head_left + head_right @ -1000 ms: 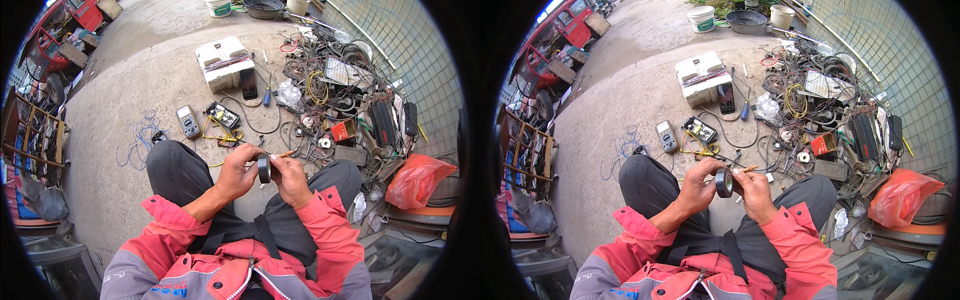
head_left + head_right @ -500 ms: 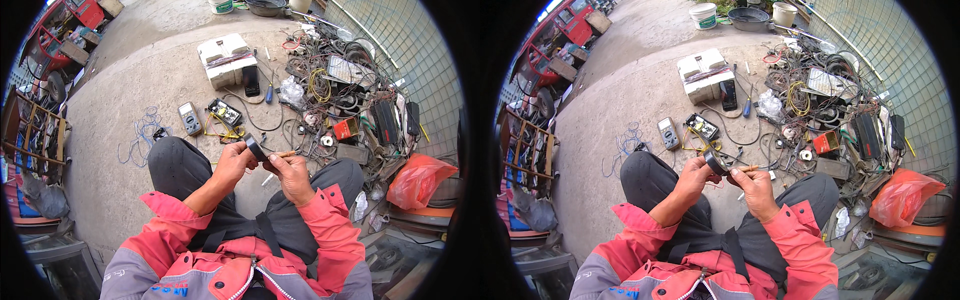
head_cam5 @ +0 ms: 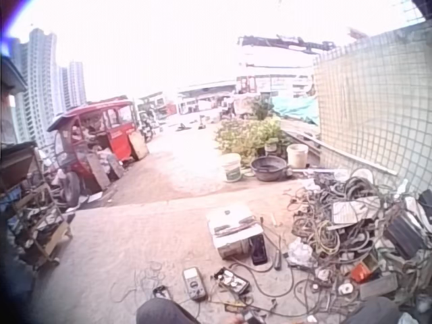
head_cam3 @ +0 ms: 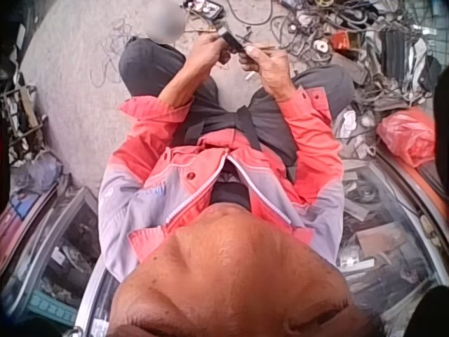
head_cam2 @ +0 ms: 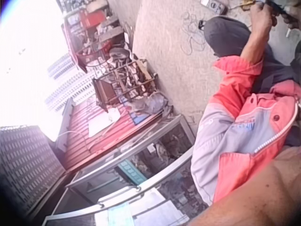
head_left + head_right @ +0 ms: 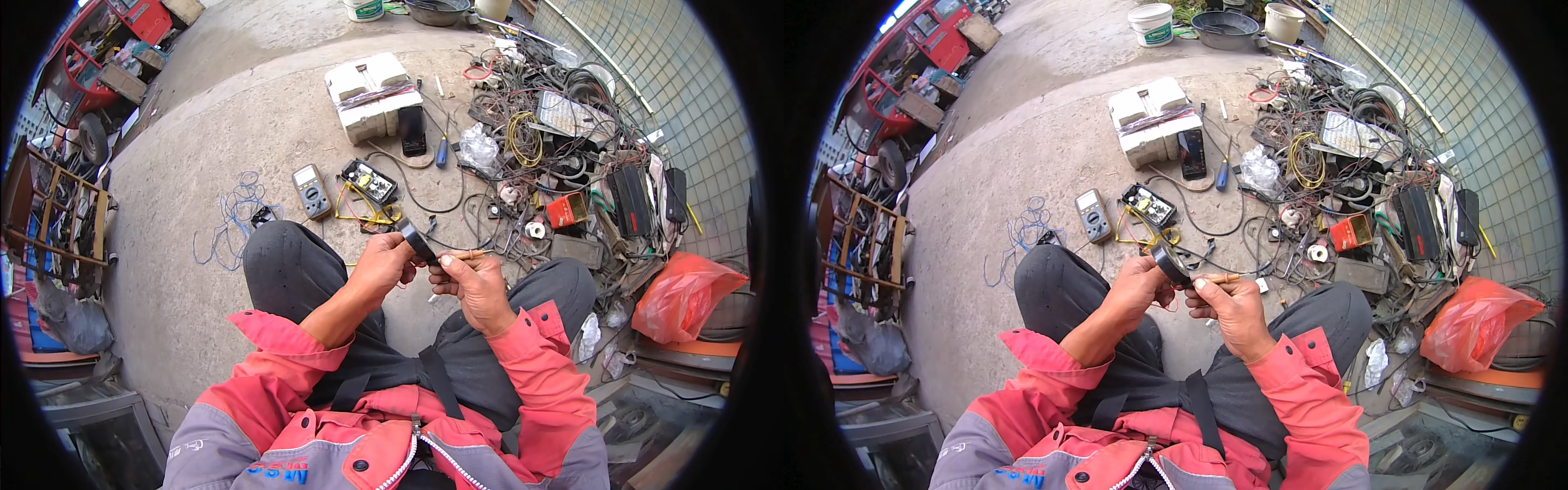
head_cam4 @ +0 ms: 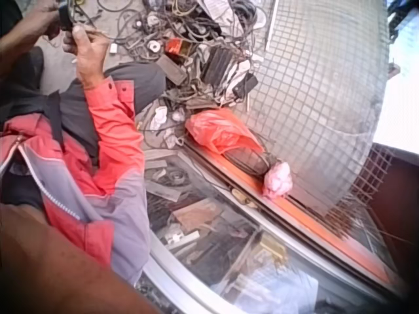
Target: The person sits on the floor and uses a soldering iron to join two wires. After soldering, they wrap the connection with electrical tape. The workspace is cluttered with various electronic components and tools.
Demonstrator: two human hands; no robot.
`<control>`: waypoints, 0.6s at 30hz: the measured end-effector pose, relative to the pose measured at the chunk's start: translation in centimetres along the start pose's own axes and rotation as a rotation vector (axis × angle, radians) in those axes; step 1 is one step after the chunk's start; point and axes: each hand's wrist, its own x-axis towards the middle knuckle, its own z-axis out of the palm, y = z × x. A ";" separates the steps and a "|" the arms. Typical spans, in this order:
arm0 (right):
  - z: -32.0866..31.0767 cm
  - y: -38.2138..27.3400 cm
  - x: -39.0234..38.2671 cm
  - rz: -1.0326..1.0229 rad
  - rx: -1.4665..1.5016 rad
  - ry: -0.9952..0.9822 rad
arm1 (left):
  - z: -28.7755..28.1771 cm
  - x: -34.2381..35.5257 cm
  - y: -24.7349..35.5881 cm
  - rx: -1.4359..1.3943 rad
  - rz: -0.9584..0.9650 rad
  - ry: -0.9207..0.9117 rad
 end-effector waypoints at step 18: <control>-0.2 0.1 0.1 -0.037 0.004 -0.012 | -0.1 0.1 -0.8 0.049 0.001 0.026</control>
